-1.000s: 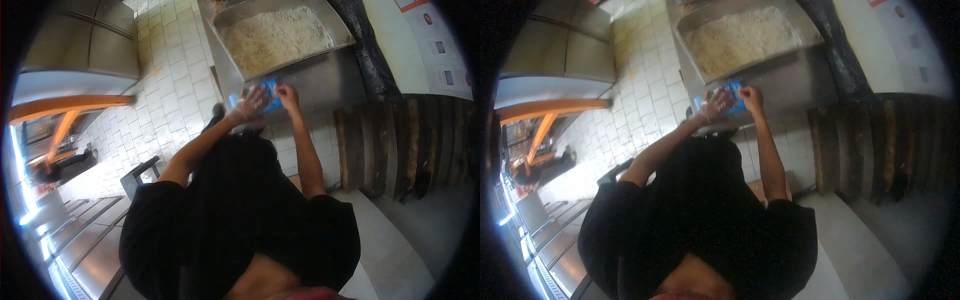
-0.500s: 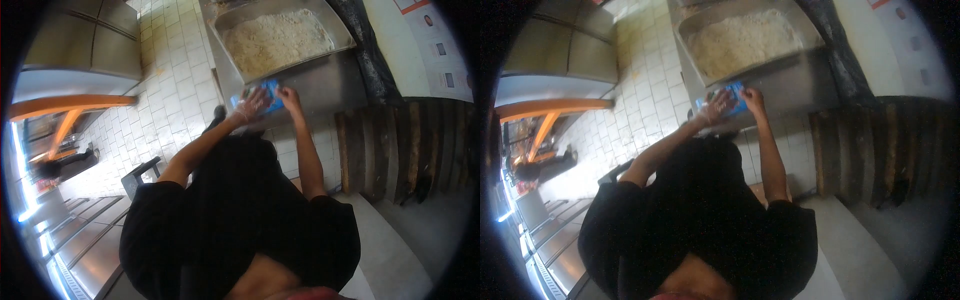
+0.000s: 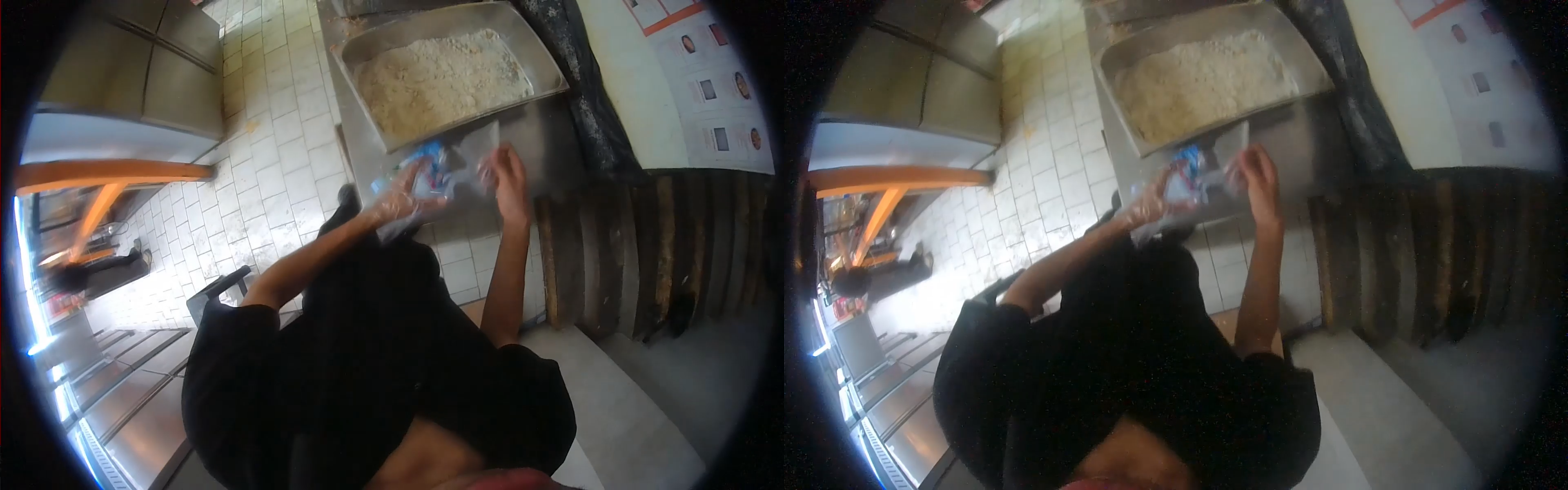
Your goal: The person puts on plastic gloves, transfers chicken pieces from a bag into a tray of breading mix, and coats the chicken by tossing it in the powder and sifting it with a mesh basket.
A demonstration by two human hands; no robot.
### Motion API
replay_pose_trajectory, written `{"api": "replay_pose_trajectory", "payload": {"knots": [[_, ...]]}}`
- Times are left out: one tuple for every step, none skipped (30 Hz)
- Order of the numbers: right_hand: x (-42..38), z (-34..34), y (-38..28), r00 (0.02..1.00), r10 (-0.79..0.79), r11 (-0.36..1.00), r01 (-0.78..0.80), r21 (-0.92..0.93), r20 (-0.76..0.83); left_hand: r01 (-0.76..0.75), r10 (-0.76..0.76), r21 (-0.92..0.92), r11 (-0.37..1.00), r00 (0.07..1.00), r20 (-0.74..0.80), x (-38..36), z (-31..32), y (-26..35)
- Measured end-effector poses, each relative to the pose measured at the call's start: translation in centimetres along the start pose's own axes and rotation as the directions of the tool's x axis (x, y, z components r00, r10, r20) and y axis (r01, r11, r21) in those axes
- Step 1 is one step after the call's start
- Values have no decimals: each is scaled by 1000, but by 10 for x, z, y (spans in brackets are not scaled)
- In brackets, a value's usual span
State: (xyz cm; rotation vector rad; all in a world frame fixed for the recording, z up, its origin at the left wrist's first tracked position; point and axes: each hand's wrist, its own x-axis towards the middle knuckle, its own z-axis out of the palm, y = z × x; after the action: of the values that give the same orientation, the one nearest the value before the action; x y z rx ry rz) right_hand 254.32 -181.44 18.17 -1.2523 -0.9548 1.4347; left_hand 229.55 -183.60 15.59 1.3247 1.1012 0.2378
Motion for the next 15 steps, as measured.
{"api": "replay_pose_trajectory", "payload": {"knots": [[-9, 14, -20, 990, -12, 1000, 12, -1, 143, -287, 280, -9, 958, 939, -200, 15, 11, -15], [-16, 26, -34, 959, -20, 1000, 20, 2, 284, -542, 513, 41, 840, 766, -387, 21, 18, -25], [-20, 36, -43, 958, -15, 1000, 14, 6, 288, -541, 492, -39, 840, 791, -365, 8, 13, -2], [-22, 45, -50, 951, -72, 997, 61, 45, 302, -535, 486, -40, 844, 793, -369, 0, 7, 6], [-24, 50, -54, 940, -130, 991, 109, 83, 314, -403, 330, -417, 815, 914, -238, -6, 1, 9], [-24, 54, -58, 938, -127, 991, 107, 80, 323, -185, 220, -719, 670, 974, -45, -13, -6, 12], [-23, 58, -61, 950, -100, 994, 80, 79, 296, -195, 222, -721, 665, 973, -58, -19, -14, 15], [-21, 62, -62, 960, -73, 995, 53, 80, 271, -227, 274, -710, 666, 960, -50, -27, -24, 17], [-21, 68, -62, 956, -73, 996, 53, 76, 284, -259, 323, -699, 666, 945, -43, -37, -32, 23], [-18, 78, -61, 949, -27, 995, -4, 97, 313, -269, 323, -700, 662, 945, -58, -47, -40, 29], [-18, 87, -61, 939, 17, 992, -60, 114, 345, -333, 201, -658, 675, 942, -270, -63, -45, 41], [-15, 99, -56, 932, 17, 992, -60, 107, 363, -386, 75, -607, 695, 878, -473, -75, -53, 45], [-14, 110, -47, 894, -6, 999, -17, 48, 447, -424, 73, -519, 742, 821, -566, -82, -63, 35], [-15, 125, -50, 848, -27, 999, 36, -6, 530, -442, 76, -513, 736, 807, -586, -99, -76, 38], [-14, 141, -49, 835, -30, 999, 43, -10, 550, -429, 53, -525, 735, 808, -586, -115, -89, 38]]}}
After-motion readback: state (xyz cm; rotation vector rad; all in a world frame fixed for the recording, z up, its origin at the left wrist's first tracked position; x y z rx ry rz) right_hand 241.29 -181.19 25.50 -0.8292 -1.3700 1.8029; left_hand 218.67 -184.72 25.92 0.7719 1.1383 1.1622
